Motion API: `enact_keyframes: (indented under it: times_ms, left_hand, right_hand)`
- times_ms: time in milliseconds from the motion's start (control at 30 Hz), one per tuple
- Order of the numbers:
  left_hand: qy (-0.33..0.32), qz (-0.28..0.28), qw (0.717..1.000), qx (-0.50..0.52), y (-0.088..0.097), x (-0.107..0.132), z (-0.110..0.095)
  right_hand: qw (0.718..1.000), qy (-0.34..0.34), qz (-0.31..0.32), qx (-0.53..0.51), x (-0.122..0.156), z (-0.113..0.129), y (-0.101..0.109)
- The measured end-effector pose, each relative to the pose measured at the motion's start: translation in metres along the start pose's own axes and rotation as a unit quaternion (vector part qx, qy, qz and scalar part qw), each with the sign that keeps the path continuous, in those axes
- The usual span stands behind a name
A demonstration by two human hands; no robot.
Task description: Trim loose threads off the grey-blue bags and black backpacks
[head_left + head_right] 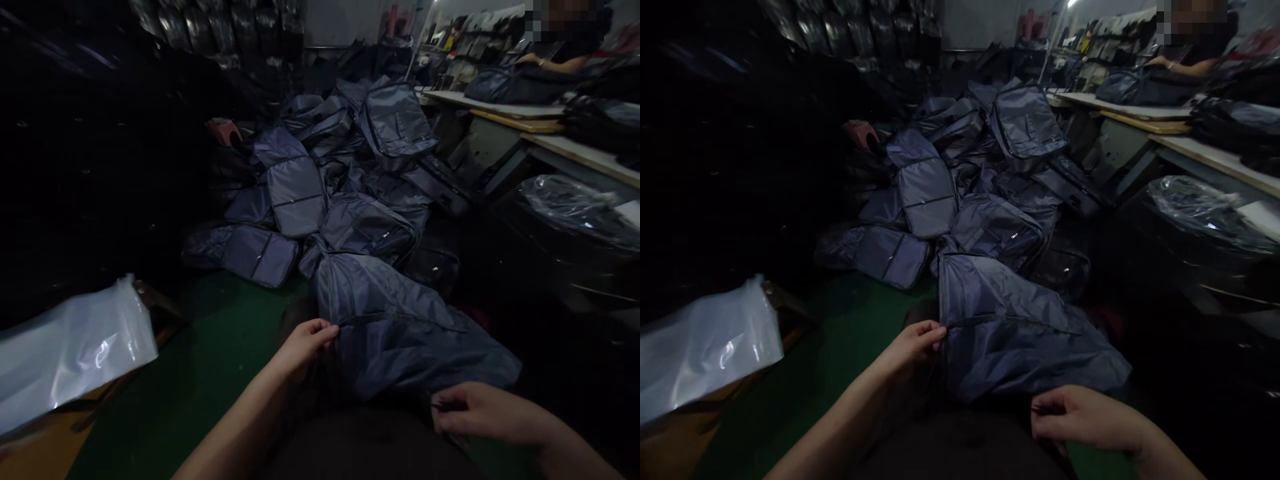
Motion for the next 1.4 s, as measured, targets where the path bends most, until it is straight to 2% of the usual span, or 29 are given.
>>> enact_keyframes:
  times_ms: [33,100,133,200,267,367,433,500,533,600,633,700,733,800,900,967,1133,1200,1267,1400]
  left_hand:
    - [0.004,0.003,1.0,0.018,0.0,0.005,0.004]
    - [0.011,0.004,0.998,0.059,-0.001,0.012,0.008]
    - [0.013,0.001,0.997,0.077,-0.001,0.014,0.01]
    - [0.012,-0.01,0.995,0.103,-0.001,0.018,0.011]
    - [0.012,-0.024,0.993,0.118,-0.002,0.019,0.011]
    - [0.011,-0.038,0.993,0.114,-0.003,0.018,0.013]
    - [0.001,-0.046,0.995,0.083,-0.002,0.017,0.015]
    - [-0.043,-0.078,0.996,0.018,0.002,0.016,0.013]
    - [-0.086,-0.108,0.99,-0.032,0.005,0.017,0.01]
    - [-0.199,-0.173,0.95,-0.17,0.009,0.022,-0.001]
    - [-0.255,-0.194,0.915,-0.247,0.01,0.025,-0.008]
    - [-0.334,-0.194,0.841,-0.38,0.007,0.031,-0.021]
    - [-0.357,-0.182,0.811,-0.426,0.006,0.033,-0.026]
    - [-0.38,-0.163,0.773,-0.482,0.003,0.034,-0.035]
    - [-0.387,-0.142,0.748,-0.52,0.001,0.032,-0.043]
    - [-0.384,-0.127,0.758,-0.511,0.001,0.031,-0.045]
    - [-0.321,-0.138,0.868,-0.353,0.01,0.031,-0.042]
    - [-0.292,-0.135,0.895,-0.308,0.012,0.031,-0.04]
    - [-0.275,-0.132,0.908,-0.289,0.013,0.031,-0.04]
    - [-0.265,-0.134,0.912,-0.284,0.014,0.031,-0.041]
  right_hand:
    - [0.995,-0.011,0.098,-0.02,0.004,0.014,-0.007]
    - [0.982,0.008,0.172,-0.072,0.005,0.043,-0.021]
    - [0.981,0.043,0.16,-0.097,0.0,0.056,-0.027]
    - [0.981,0.13,0.096,-0.11,-0.02,0.075,-0.045]
    - [0.976,0.212,-0.032,-0.04,-0.045,0.085,-0.062]
    - [0.966,0.222,-0.118,0.061,-0.078,0.085,-0.085]
    - [0.961,0.22,-0.141,0.096,-0.09,0.083,-0.092]
    - [0.956,0.231,-0.145,0.109,-0.093,0.082,-0.093]
    - [0.956,0.237,-0.139,0.103,-0.093,0.082,-0.093]
    - [0.96,0.242,-0.122,0.071,-0.092,0.083,-0.091]
    - [0.962,0.242,-0.115,0.049,-0.091,0.084,-0.091]
    - [0.964,0.245,-0.102,0.007,-0.091,0.086,-0.089]
    - [0.964,0.247,-0.095,-0.011,-0.091,0.088,-0.089]
    - [0.963,0.253,-0.08,-0.036,-0.092,0.092,-0.089]
    - [0.962,0.263,-0.055,-0.051,-0.095,0.097,-0.089]
    - [0.959,0.275,-0.057,-0.041,-0.095,0.099,-0.086]
    - [0.945,0.286,-0.145,0.06,-0.086,0.094,-0.072]
    - [0.939,0.273,-0.173,0.116,-0.08,0.09,-0.07]
    - [0.931,0.266,-0.182,0.174,-0.075,0.088,-0.071]
    - [0.901,0.281,-0.199,0.264,-0.072,0.093,-0.08]
Point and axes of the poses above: each hand's wrist, its own x-axis away from the middle knuckle, its own y-axis out of the back of the hand, z = x × y, the point moved 3 cm from there along -x, towards the middle knuckle, and after that the axes turned 9 degrees about -x, right-handed, at the moved point
